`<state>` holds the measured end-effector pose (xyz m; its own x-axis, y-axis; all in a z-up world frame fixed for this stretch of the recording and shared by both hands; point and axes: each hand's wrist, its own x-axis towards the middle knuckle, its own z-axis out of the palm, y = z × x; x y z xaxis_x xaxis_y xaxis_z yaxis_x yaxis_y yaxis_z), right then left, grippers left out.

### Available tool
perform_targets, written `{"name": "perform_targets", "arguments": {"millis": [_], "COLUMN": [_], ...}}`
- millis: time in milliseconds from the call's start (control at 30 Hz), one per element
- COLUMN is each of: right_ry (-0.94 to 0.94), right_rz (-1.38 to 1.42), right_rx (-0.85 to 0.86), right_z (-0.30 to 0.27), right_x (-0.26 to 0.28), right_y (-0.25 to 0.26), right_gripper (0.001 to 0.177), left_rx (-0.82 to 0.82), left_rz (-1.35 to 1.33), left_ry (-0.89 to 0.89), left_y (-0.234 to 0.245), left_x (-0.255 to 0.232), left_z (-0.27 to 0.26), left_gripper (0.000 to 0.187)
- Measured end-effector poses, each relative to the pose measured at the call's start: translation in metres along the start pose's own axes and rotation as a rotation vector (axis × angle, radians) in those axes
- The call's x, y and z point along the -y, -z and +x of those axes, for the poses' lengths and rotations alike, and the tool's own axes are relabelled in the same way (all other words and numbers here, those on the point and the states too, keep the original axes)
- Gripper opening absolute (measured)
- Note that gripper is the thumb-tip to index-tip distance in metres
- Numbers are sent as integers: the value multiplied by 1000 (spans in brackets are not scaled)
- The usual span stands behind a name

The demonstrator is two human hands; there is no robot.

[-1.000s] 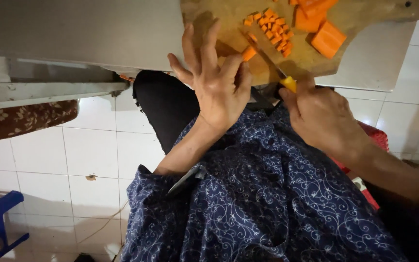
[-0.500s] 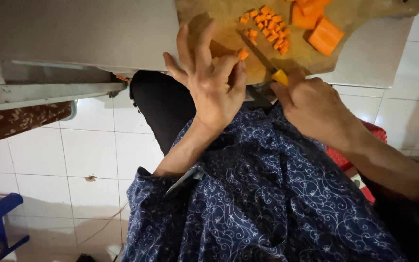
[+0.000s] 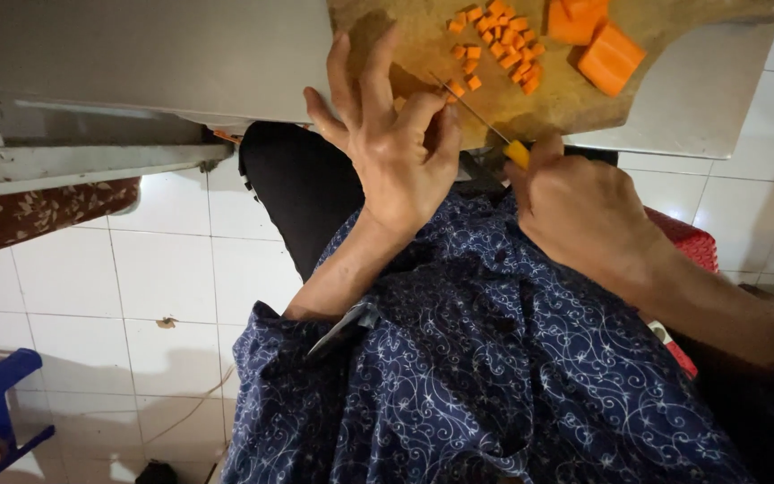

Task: Dicing carrot strips into small cubes on a wooden cutting board using a kitchen knife

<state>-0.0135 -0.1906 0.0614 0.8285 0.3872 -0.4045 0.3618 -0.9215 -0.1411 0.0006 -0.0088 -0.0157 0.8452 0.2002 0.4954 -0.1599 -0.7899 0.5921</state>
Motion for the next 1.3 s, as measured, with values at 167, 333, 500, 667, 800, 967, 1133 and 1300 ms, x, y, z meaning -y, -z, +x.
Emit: {"name": "perform_targets", "arguments": {"millis": [167,333,500,667,800,967,1133,1300], "right_ry": [-177,-206,-51,-43,-21,-62,-3,-47], "right_rz": [468,403,95,-67,-80,244,265,112], "right_rx": [231,156,4,-41,-13,72,-58,52], "right_z": [17,5,-5,-8,-4,16,4,-3], "right_x": [9,5,1,-3,4,9,6,5], "right_y": [32,14,-1,-18,-17,13,-1,-7], "right_gripper": [39,40,38,41,41,31,36,30], "left_rx": [47,80,42,5,15,-21,-4,-14], "left_rz": [48,24,56,83,84,40,53,34], "left_ry": [-17,23,64,46,20,5,43,42], "left_y": [7,16,11,12,10,8,8,6], "left_x": [-2,-3,-6,-10,-7,-4,-3,-2], "left_z": [2,-7,-10,-5,-7,-7,-10,-8], "left_gripper": [24,28,21,17,10,11,10,16]}}
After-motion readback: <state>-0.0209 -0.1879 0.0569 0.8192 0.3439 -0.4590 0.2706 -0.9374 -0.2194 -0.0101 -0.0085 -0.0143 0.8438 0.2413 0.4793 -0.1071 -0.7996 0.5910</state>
